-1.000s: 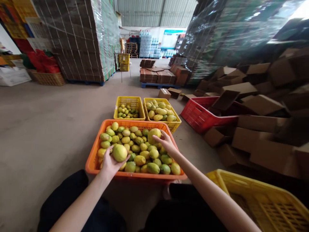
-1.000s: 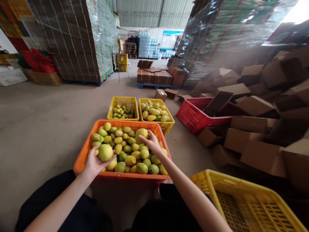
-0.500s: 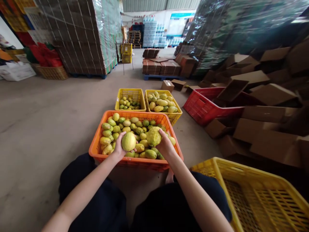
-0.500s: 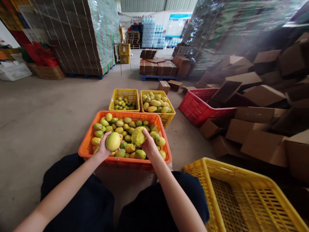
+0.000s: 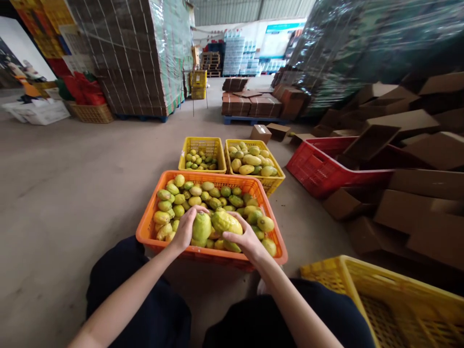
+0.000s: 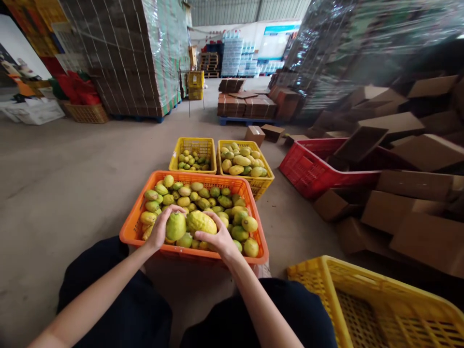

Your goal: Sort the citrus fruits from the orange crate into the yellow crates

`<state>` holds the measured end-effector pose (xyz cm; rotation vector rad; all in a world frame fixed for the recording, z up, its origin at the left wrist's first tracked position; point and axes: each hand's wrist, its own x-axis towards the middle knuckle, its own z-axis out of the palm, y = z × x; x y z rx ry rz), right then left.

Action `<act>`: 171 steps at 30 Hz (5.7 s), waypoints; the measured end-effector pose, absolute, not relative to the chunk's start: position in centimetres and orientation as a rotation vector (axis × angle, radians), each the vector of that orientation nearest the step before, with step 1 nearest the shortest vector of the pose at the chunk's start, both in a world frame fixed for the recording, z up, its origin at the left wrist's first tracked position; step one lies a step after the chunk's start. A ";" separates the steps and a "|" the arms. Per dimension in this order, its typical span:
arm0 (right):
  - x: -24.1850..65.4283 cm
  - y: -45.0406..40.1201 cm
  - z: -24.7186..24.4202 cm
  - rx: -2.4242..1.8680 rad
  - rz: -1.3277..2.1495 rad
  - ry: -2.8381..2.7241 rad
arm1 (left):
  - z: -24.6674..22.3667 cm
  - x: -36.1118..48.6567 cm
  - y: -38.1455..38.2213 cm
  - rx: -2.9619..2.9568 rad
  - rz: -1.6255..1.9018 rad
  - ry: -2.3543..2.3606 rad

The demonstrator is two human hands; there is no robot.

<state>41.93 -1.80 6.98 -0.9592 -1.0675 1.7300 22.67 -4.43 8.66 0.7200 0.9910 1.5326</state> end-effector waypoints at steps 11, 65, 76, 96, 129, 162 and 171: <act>39.9 -2.5 6.3 -0.980 1.714 -0.916 | 8.5 22.6 -2.3 0.232 1.329 0.872; 39.2 0.1 6.2 -0.850 1.966 0.223 | 8.7 22.9 -2.1 -0.289 1.126 0.739; 39.5 0.4 5.0 -0.807 2.025 0.138 | 9.3 22.6 -2.4 -0.224 1.087 0.772; 39.2 -1.7 7.2 -0.908 1.092 -1.016 | 8.2 22.7 -3.9 1.399 1.533 1.274; 39.5 -2.0 5.7 -0.875 0.559 -1.310 | 7.6 22.1 -4.2 1.511 1.536 1.314; 40.9 -1.9 5.2 -0.827 0.253 -1.536 | 6.8 21.2 -4.3 1.785 1.512 1.325; 40.8 -1.1 4.8 -0.690 -0.274 -1.662 | 5.0 20.3 -3.5 2.425 1.639 1.269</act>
